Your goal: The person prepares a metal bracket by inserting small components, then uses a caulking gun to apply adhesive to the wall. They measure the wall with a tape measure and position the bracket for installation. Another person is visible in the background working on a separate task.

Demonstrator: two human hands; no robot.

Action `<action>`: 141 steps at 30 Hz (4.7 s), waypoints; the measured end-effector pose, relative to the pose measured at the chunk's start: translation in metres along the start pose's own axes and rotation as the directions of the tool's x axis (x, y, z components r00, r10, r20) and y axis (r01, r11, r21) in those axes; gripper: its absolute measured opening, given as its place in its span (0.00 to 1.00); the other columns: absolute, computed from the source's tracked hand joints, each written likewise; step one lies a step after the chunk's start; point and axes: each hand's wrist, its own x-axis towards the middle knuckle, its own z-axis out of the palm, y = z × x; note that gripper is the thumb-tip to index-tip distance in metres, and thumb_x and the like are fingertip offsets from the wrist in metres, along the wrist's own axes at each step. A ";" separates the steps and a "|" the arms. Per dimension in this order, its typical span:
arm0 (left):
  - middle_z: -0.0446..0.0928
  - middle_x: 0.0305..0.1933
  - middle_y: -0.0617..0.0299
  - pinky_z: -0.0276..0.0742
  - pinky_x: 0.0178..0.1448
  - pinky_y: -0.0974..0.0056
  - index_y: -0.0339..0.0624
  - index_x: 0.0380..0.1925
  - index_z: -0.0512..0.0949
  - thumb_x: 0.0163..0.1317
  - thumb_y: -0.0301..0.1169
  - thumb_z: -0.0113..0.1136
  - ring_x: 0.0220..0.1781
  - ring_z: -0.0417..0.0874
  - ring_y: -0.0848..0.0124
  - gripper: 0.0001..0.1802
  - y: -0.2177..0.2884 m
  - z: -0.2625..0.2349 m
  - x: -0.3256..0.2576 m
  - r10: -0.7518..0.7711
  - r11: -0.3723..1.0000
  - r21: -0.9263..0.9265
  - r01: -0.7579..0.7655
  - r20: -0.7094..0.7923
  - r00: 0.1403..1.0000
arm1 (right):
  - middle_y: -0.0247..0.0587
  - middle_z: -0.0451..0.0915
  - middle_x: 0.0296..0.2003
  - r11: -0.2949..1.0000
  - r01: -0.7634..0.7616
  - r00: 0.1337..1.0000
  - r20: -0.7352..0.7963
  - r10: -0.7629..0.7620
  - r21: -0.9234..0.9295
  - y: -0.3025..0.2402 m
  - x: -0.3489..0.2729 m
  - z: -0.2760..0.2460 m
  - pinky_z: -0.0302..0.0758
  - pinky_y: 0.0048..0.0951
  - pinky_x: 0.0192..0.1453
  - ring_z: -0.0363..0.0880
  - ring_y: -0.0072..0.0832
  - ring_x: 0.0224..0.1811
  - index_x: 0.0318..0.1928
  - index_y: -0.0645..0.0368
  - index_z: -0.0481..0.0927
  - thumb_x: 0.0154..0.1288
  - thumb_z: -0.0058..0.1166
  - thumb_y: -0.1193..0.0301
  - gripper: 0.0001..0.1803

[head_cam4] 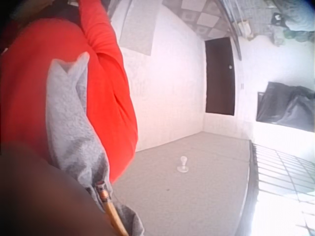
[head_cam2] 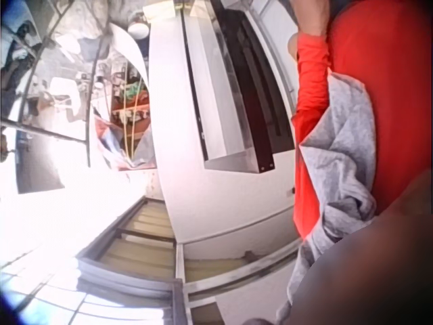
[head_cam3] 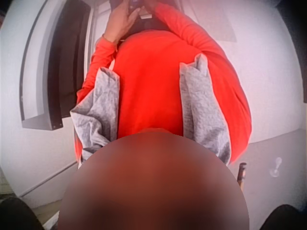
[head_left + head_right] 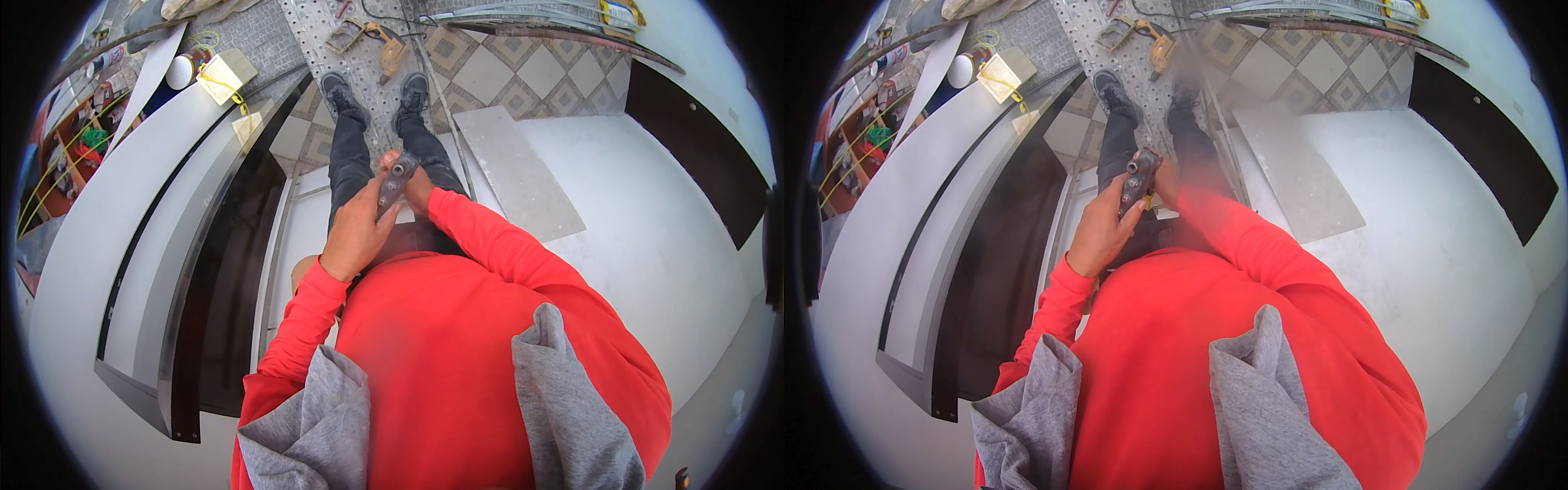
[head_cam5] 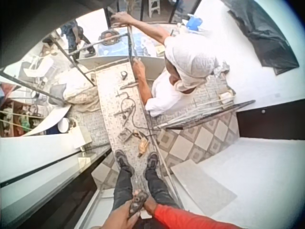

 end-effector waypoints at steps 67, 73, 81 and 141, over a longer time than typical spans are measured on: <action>0.72 0.67 0.35 0.87 0.43 0.48 0.37 0.61 0.66 0.64 0.32 0.67 0.44 0.86 0.40 0.29 0.016 0.006 0.000 0.033 0.942 0.333 -0.042 0.033 0.999 | 0.29 0.73 0.34 0.991 -0.082 0.974 0.221 0.058 0.105 0.006 0.011 0.004 0.70 0.23 0.41 0.72 0.17 0.36 0.44 0.55 0.74 0.82 0.44 0.56 0.16; 0.76 0.59 0.38 0.86 0.42 0.48 0.36 0.60 0.66 0.64 0.32 0.66 0.43 0.86 0.42 0.28 0.020 0.009 0.002 0.111 0.920 0.380 -0.096 -0.016 0.994 | 0.28 0.72 0.34 0.987 -0.089 0.970 0.235 0.055 0.135 0.005 0.010 0.009 0.71 0.23 0.41 0.72 0.18 0.35 0.44 0.54 0.74 0.83 0.43 0.54 0.17; 0.76 0.56 0.36 0.84 0.39 0.46 0.35 0.64 0.65 0.64 0.30 0.65 0.40 0.85 0.40 0.31 0.022 0.008 0.003 0.056 0.938 0.342 -0.063 0.030 0.998 | 0.34 0.75 0.29 0.921 -0.264 0.926 0.342 0.158 0.289 0.002 0.005 0.012 0.83 0.41 0.56 0.79 0.28 0.33 0.45 0.55 0.74 0.80 0.50 0.56 0.14; 0.82 0.43 0.46 0.82 0.40 0.46 0.36 0.58 0.72 0.65 0.33 0.65 0.37 0.86 0.44 0.24 -0.018 -0.029 -0.002 0.035 0.868 0.491 -0.067 0.075 0.997 | 0.41 0.74 0.31 -0.045 0.674 0.643 0.615 -0.456 -0.738 -0.166 -0.083 0.031 0.76 0.38 0.38 0.78 0.39 0.36 0.36 0.60 0.77 0.55 0.62 0.79 0.08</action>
